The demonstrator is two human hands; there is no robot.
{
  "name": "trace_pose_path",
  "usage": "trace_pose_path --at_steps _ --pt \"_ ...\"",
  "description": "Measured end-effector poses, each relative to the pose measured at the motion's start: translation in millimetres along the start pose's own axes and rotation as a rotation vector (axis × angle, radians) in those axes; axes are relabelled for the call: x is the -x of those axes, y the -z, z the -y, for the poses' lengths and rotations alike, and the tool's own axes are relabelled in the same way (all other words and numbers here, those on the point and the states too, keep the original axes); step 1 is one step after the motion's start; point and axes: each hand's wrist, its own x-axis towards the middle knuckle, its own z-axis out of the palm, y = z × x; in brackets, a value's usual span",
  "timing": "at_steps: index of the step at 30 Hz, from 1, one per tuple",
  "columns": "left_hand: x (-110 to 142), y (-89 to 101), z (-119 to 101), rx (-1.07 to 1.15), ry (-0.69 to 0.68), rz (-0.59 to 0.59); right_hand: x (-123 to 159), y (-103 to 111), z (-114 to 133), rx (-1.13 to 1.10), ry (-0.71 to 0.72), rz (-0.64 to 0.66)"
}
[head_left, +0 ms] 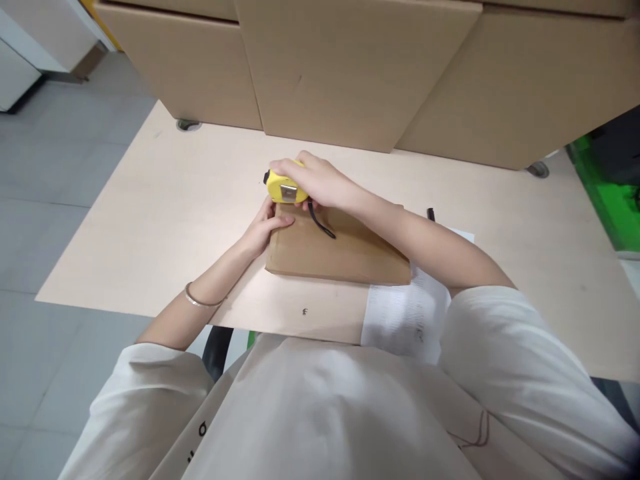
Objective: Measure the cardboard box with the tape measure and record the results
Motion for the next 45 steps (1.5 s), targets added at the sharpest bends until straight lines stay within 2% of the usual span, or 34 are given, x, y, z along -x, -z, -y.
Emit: trace_pose_path --at_steps 3,6,10,13,17,20,23,27,30,33,37,45 --pt "-1 -1.1 -2 0.028 0.020 0.000 -10 -8 8 0.103 -0.036 -0.053" --pt "-2 3.0 -1 0.032 0.022 -0.021 -6 0 3 0.152 -0.048 -0.052" --pt "-5 8.0 -1 0.003 0.010 0.013 7 19 -16 0.118 -0.083 -0.078" --pt "-10 7.3 -3 -0.006 0.026 0.010 12 23 -29 0.070 -0.058 -0.111" --pt "-16 4.4 -6 -0.034 -0.001 -0.073 11 19 -34 0.069 -0.032 -0.107" --pt "-15 5.7 -8 -0.131 0.002 -0.067 8 19 -34 0.069 -0.033 -0.098" --pt "-12 10.0 -9 -0.197 -0.026 -0.051 16 32 -40 0.056 -0.073 -0.122" --pt "-12 15.1 -7 -0.230 -0.040 -0.062 52 77 -73 0.012 -0.098 -0.199" --pt "-14 17.3 -5 -0.193 -0.021 -0.058 87 117 -115 -0.007 -0.123 -0.230" --pt "-15 18.6 -4 -0.166 -0.015 -0.035 113 142 -157 -0.034 -0.145 -0.246" --pt "-15 18.6 -8 -0.160 -0.009 -0.038 122 146 -184 -0.051 -0.185 -0.246" --pt "-14 16.7 -11 -0.191 -0.003 -0.049 116 145 -187 -0.053 -0.213 -0.187"
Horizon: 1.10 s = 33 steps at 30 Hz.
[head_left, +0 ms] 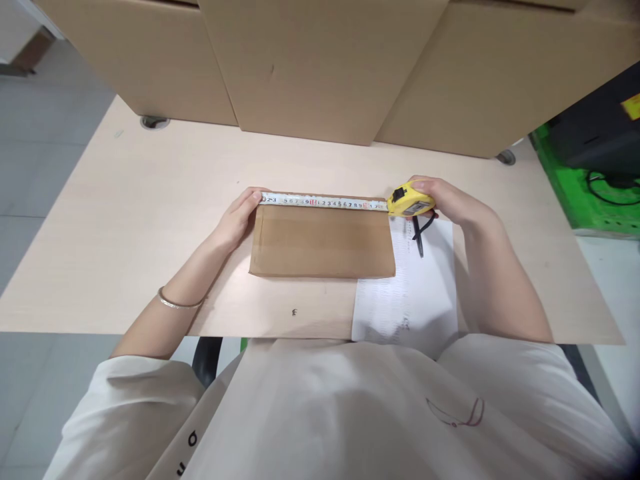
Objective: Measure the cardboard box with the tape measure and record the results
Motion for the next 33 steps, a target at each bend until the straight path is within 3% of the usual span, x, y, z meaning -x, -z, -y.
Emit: trace_pose_path --at_steps 17,24,27,33 --pt "-2 4.5 4 -0.025 -0.014 0.015 -7 -3 -3 -0.068 0.026 -0.021" --pt "-2 8.5 2 -0.047 0.050 0.065 4 -2 30 -0.005 0.090 -0.003" --pt "-4 9.0 4 -0.053 0.049 0.082 -4 -23 55 0.006 0.157 0.006" --pt "-5 14.8 6 -0.018 0.024 0.148 -23 -100 99 0.200 0.358 -0.007"
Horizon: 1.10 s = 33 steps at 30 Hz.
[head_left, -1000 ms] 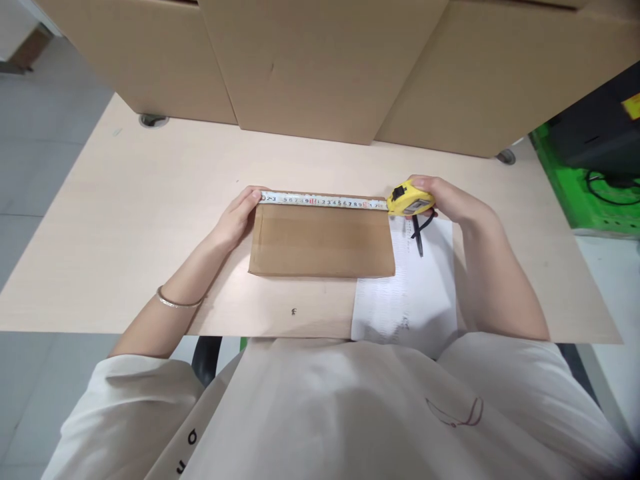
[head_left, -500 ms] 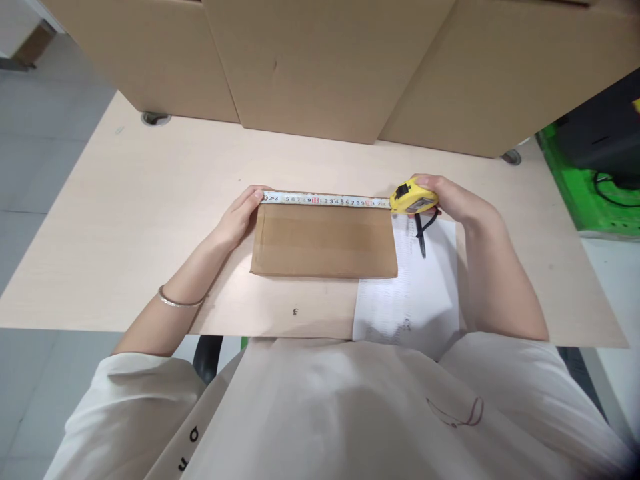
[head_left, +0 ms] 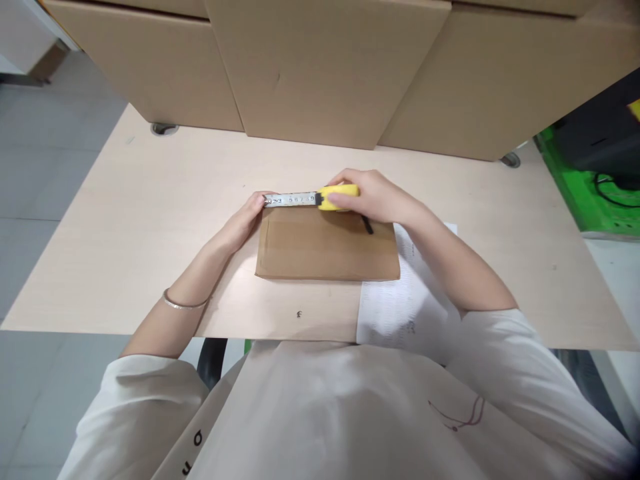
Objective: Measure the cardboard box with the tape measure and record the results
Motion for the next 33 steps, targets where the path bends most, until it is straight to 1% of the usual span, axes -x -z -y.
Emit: trace_pose_path --at_steps 3,5,7,9,11,13,18,21,24,26,27,28,29,31,33 --pt "3 8.9 -3 -0.025 -0.029 0.171 -6 -30 17 0.147 0.162 -0.019" --pt "3 14.6 -5 -0.076 -0.051 0.251 -8 -45 23 0.226 0.271 -0.034" --pt "2 18.3 -5 -0.094 -0.078 0.272 -10 -55 27 0.284 0.338 -0.019" --pt "1 20.0 -3 -0.094 -0.100 0.266 -12 -60 29 0.321 0.377 0.004" --pt "-1 20.4 -2 -0.095 -0.102 0.257 -11 -59 29 0.331 0.390 0.015" --pt "0 20.1 -1 -0.098 -0.095 0.252 -5 -54 26 0.322 0.370 0.014" --pt "5 18.0 -6 -0.114 -0.059 0.243 26 -37 8 0.327 0.268 -0.053" --pt "7 16.7 -10 -0.122 -0.043 0.234 43 -35 -2 0.336 0.221 -0.067" --pt "8 16.7 -11 -0.129 -0.024 0.220 53 -32 -7 0.347 0.234 -0.065" --pt "8 17.5 -11 -0.128 -0.014 0.217 59 -21 -12 0.332 0.250 -0.107" --pt "9 17.9 -11 -0.125 -0.011 0.217 63 -12 -17 0.316 0.225 -0.150" --pt "9 18.2 -11 -0.121 -0.010 0.217 67 0 -23 0.302 0.172 -0.197" --pt "9 18.5 -11 -0.117 -0.011 0.217 72 13 -32 0.295 0.083 -0.246" --pt "9 18.7 -10 -0.113 -0.011 0.215 82 38 -57 0.350 -0.163 -0.279" --pt "9 18.9 -10 -0.116 -0.006 0.207 92 54 -87 0.451 -0.407 -0.233"
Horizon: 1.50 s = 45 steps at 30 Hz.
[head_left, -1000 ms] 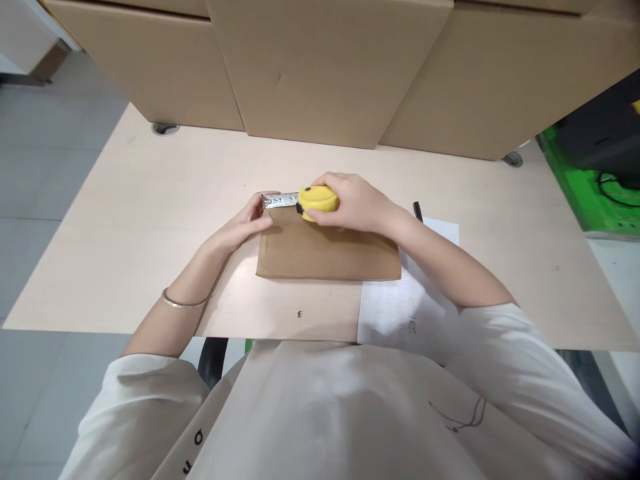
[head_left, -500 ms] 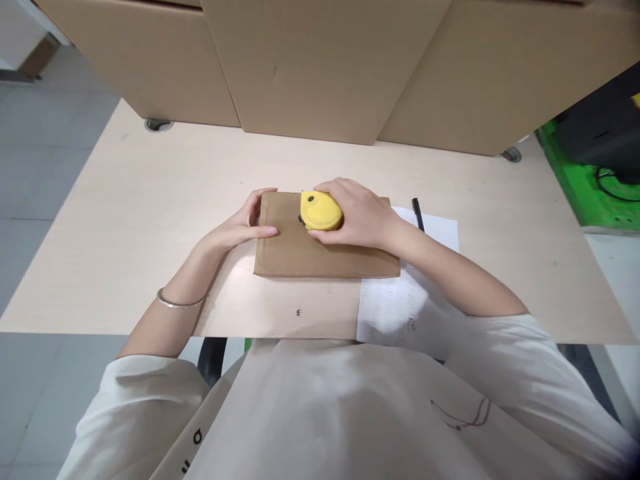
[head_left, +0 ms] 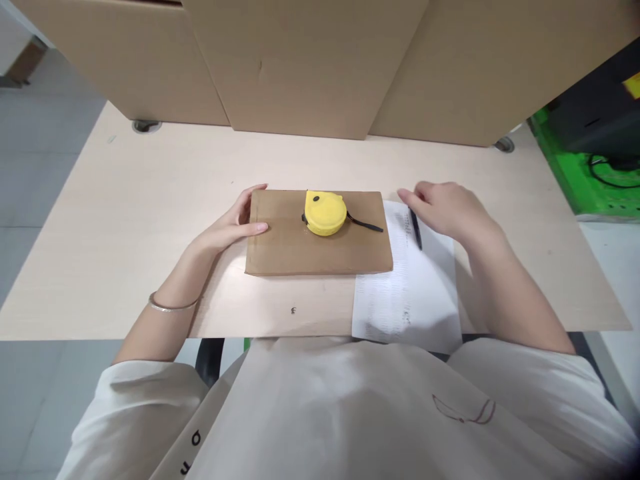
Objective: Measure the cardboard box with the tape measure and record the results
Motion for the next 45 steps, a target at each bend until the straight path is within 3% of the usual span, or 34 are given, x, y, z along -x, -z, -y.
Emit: trace_pose_path --at_steps 3,6,11,15,20,23,28,45 --pt "0 0.6 1 -0.012 0.007 -0.018 -2 -16 -42 0.073 -0.238 0.207" --pt "2 1.9 3 -0.025 0.001 -0.026 6 -32 -61 -0.076 -0.248 0.299" --pt "4 1.0 1 -0.029 0.001 -0.026 31 -27 -66 -0.400 -0.047 0.291" --pt "4 -2.1 -4 -0.036 0.007 -0.020 48 -30 -65 -0.696 -0.065 0.220" --pt "5 -3.2 -6 -0.042 0.007 -0.019 56 -57 -59 -0.879 -0.115 0.103" --pt "6 -2.8 -6 -0.047 0.008 -0.021 54 -66 -58 -0.915 -0.147 0.061" --pt "8 -3.0 -8 -0.041 0.026 -0.024 47 -63 -64 -0.863 -0.115 -0.012" --pt "11 -3.4 -12 -0.069 0.055 -0.006 38 -60 -71 -0.812 -0.066 0.064"
